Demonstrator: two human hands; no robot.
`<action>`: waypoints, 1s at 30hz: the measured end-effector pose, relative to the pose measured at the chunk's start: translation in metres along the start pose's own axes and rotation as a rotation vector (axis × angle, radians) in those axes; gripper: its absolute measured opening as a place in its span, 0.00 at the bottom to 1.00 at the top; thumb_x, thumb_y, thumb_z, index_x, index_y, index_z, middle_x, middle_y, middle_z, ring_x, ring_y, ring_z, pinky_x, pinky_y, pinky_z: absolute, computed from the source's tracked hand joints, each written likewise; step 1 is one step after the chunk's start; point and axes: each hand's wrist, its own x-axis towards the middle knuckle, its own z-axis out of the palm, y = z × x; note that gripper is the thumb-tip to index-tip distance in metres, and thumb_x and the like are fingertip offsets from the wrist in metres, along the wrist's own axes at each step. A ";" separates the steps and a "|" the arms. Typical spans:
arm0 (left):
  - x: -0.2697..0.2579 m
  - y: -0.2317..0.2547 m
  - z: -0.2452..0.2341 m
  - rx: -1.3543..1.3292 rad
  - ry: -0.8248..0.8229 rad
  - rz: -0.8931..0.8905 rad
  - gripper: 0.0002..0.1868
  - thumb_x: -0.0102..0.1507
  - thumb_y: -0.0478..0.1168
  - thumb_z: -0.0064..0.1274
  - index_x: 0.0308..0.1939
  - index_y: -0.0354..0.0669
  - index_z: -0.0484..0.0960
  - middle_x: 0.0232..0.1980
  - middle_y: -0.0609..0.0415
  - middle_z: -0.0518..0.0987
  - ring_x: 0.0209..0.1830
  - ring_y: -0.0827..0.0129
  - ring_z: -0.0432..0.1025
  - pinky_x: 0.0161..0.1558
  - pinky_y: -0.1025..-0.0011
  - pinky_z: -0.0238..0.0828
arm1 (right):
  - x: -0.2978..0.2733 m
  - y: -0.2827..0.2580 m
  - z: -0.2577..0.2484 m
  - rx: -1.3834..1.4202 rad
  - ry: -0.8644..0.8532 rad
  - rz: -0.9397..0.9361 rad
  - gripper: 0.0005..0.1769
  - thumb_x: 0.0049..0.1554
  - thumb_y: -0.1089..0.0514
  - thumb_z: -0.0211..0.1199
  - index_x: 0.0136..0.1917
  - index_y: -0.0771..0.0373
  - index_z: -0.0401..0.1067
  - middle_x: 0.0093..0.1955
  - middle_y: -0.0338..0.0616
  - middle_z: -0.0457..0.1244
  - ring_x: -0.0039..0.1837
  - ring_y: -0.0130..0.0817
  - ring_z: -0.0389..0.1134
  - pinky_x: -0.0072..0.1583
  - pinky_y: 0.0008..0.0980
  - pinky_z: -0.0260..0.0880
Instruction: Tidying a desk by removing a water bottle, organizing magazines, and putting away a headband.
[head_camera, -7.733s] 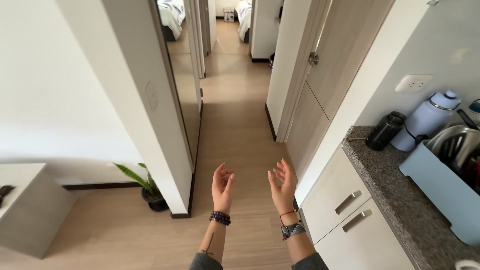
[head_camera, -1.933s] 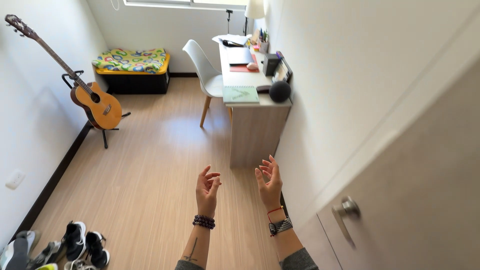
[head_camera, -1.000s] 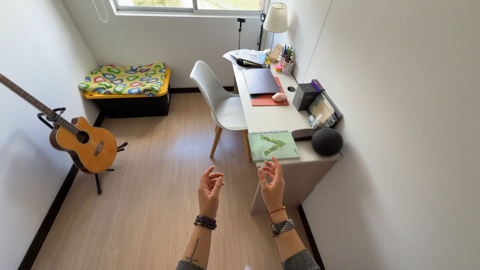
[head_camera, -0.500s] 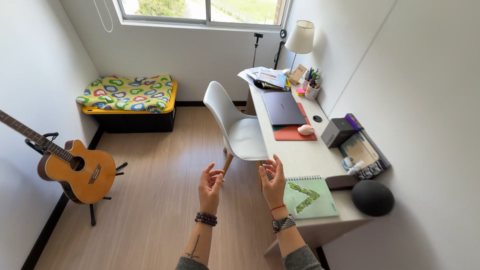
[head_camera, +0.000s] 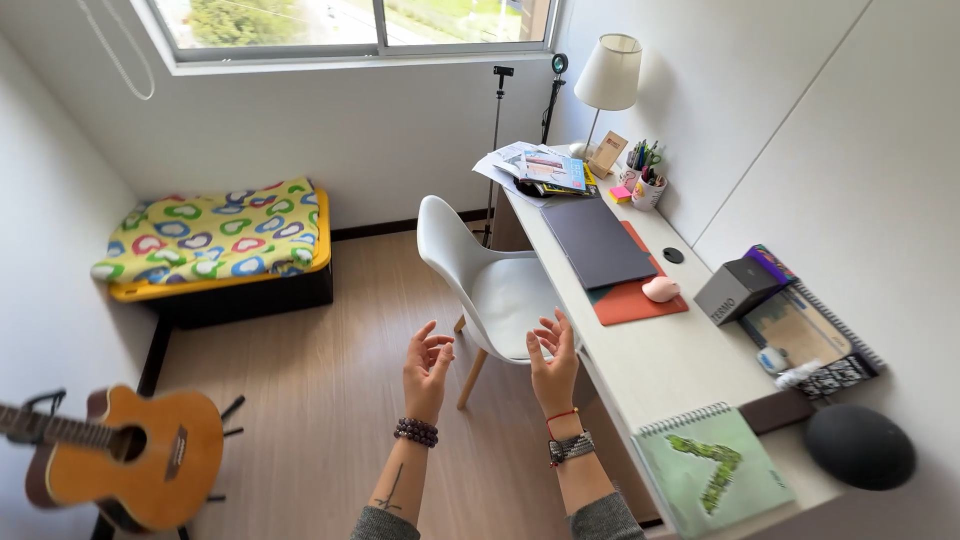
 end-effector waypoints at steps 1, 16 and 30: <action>0.017 -0.001 -0.008 0.004 -0.015 -0.004 0.28 0.65 0.42 0.55 0.69 0.43 0.70 0.50 0.54 0.83 0.43 0.74 0.78 0.47 0.73 0.76 | 0.005 0.003 0.015 -0.002 0.014 0.008 0.36 0.60 0.51 0.64 0.76 0.63 0.57 0.64 0.51 0.65 0.59 0.35 0.71 0.61 0.36 0.73; 0.269 -0.059 -0.022 -0.053 -0.239 -0.080 0.31 0.64 0.42 0.56 0.71 0.42 0.68 0.50 0.55 0.83 0.43 0.75 0.76 0.46 0.73 0.76 | 0.162 0.069 0.172 -0.088 0.164 0.023 0.37 0.60 0.50 0.65 0.76 0.64 0.58 0.64 0.52 0.66 0.58 0.35 0.71 0.62 0.37 0.72; 0.498 -0.100 0.011 -0.115 -0.423 -0.062 0.31 0.64 0.40 0.58 0.70 0.42 0.69 0.50 0.55 0.83 0.43 0.75 0.76 0.48 0.74 0.76 | 0.321 0.127 0.271 -0.182 0.354 0.043 0.36 0.61 0.50 0.64 0.76 0.64 0.57 0.64 0.52 0.66 0.58 0.35 0.71 0.63 0.37 0.72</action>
